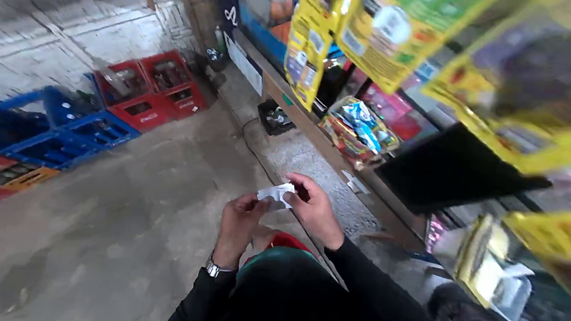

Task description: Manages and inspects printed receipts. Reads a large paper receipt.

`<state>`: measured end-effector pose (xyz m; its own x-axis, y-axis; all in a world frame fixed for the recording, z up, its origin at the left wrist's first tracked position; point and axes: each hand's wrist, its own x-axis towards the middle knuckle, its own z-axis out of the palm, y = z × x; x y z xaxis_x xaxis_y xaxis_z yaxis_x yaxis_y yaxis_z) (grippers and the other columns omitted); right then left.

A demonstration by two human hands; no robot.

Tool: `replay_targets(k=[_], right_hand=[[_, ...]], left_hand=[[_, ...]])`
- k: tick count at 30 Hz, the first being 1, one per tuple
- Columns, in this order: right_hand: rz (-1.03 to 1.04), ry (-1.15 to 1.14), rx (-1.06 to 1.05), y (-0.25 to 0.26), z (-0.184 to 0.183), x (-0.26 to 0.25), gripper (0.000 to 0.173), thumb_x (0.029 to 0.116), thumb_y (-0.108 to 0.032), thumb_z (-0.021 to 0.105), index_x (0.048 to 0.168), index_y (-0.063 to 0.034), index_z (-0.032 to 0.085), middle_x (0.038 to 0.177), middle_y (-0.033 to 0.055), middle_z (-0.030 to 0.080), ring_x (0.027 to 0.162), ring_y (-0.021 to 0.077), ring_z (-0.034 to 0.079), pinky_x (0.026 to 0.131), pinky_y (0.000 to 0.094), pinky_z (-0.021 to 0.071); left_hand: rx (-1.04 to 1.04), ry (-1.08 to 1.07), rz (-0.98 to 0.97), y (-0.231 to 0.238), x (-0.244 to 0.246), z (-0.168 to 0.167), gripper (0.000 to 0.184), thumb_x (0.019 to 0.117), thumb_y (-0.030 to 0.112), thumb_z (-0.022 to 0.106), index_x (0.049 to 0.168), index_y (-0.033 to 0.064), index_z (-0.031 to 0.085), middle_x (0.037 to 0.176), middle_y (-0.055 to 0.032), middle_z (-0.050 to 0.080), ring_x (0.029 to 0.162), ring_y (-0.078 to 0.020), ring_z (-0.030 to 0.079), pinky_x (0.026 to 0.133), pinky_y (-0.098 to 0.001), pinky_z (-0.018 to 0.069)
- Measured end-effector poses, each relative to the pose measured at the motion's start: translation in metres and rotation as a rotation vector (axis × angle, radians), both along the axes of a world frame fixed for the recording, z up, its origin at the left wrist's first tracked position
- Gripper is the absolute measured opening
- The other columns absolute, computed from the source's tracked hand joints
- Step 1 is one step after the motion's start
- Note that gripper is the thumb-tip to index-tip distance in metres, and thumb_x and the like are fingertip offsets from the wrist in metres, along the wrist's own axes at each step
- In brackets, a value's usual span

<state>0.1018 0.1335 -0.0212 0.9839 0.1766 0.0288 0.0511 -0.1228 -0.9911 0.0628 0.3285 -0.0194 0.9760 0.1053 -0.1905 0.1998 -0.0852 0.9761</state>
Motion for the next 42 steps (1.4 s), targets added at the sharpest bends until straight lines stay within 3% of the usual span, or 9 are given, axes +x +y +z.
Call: replay_targets(k=[10,17,20,23,27,29,31,37,42], right_hand=[[-0.361,-0.438,0.047,-0.085,0.041,-0.130,0.012,0.0916,-0.001,0.073,0.103,0.0024,0.075,0.097,0.0111,0.075,0.083,0.0179,0.073,0.075,0.0345,0.0647],[-0.305,-0.763,-0.034,-0.128,0.052,-0.168,0.008,0.0978,-0.021,0.070,0.103,-0.0241,0.076,0.136,0.0093,0.063,0.130,0.0319,0.055,0.106,0.0489,0.0507],[-0.197,-0.647,-0.119,-0.141,0.058,-0.180,0.009,0.0983,-0.026,0.070,0.105,-0.0245,0.076,0.145,0.0126,0.053,0.132,0.0311,0.053,0.107,0.0484,0.0510],[-0.146,-0.498,-0.056,-0.144,0.061,-0.188,0.033,0.1017,-0.037,0.064,0.105,-0.0065,0.075,0.131,0.0171,0.063,0.121,0.0282,0.062,0.101,0.0456,0.0560],[-0.336,-0.323,0.146,-0.135,0.066,-0.198,0.021,0.0972,-0.006,0.069,0.113,0.0068,0.067,0.105,0.0149,0.071,0.091,0.0214,0.071,0.081,0.0380,0.0628],[-0.396,-0.250,0.170,-0.137,0.072,-0.199,0.028,0.0955,-0.002,0.070,0.121,0.0067,0.061,0.099,0.0144,0.070,0.084,0.0212,0.070,0.076,0.0371,0.0625],[-0.470,-0.221,0.180,-0.139,0.073,-0.197,0.034,0.0930,-0.004,0.074,0.123,0.0060,0.060,0.097,0.0144,0.070,0.083,0.0212,0.069,0.075,0.0369,0.0620],[-0.574,-0.228,0.076,-0.149,0.066,-0.199,0.031,0.0873,-0.010,0.082,0.110,0.0030,0.065,0.095,0.0097,0.069,0.084,0.0170,0.067,0.077,0.0335,0.0605],[-0.558,-0.206,0.204,-0.157,0.061,-0.196,0.026,0.0897,-0.007,0.078,0.109,0.0034,0.064,0.096,0.0101,0.069,0.084,0.0166,0.069,0.077,0.0347,0.0620]], left_hand=[[-0.480,-0.097,-0.266,-0.079,-0.071,0.033,0.024,0.0838,0.020,0.086,0.076,0.0083,0.066,0.068,-0.0034,0.065,0.049,-0.0065,0.052,0.044,-0.0214,0.0453],[-0.861,-0.060,-0.415,-0.109,-0.073,0.047,0.021,0.1010,0.025,0.066,0.089,0.0078,0.068,0.070,-0.0042,0.063,0.049,-0.0057,0.054,0.046,-0.0209,0.0502],[-0.747,-0.126,-0.374,-0.119,-0.065,0.052,0.022,0.1006,0.021,0.067,0.087,0.0044,0.067,0.068,-0.0058,0.063,0.047,-0.0075,0.054,0.044,-0.0230,0.0500],[-0.585,-0.172,-0.372,-0.130,-0.061,0.059,0.022,0.1007,0.018,0.066,0.086,0.0025,0.069,0.067,-0.0048,0.064,0.047,-0.0080,0.054,0.043,-0.0230,0.0496],[-0.384,-0.283,-0.384,-0.144,-0.060,0.061,0.019,0.0992,0.017,0.068,0.087,0.0026,0.070,0.065,-0.0035,0.063,0.045,-0.0095,0.053,0.040,-0.0233,0.0470],[-0.305,-0.333,-0.361,-0.156,-0.057,0.055,0.017,0.0954,0.014,0.072,0.104,0.0010,0.065,0.072,-0.0055,0.067,0.050,-0.0120,0.058,0.043,-0.0259,0.0505],[-0.125,-0.356,-0.335,-0.167,-0.052,0.046,0.049,0.0877,0.022,0.080,0.122,0.0021,0.052,0.095,-0.0072,0.068,0.061,-0.0122,0.061,0.050,-0.0270,0.0526],[-0.115,-0.482,-0.649,-0.178,-0.058,0.039,0.052,0.0936,0.049,0.071,0.119,0.0039,0.065,0.105,-0.0039,0.072,0.086,-0.0122,0.069,0.066,-0.0284,0.0593],[-0.216,-0.255,-0.730,-0.186,-0.046,0.047,0.014,0.0970,0.012,0.069,0.104,0.0012,0.074,0.084,-0.0065,0.073,0.058,-0.0124,0.064,0.050,-0.0264,0.0550]])
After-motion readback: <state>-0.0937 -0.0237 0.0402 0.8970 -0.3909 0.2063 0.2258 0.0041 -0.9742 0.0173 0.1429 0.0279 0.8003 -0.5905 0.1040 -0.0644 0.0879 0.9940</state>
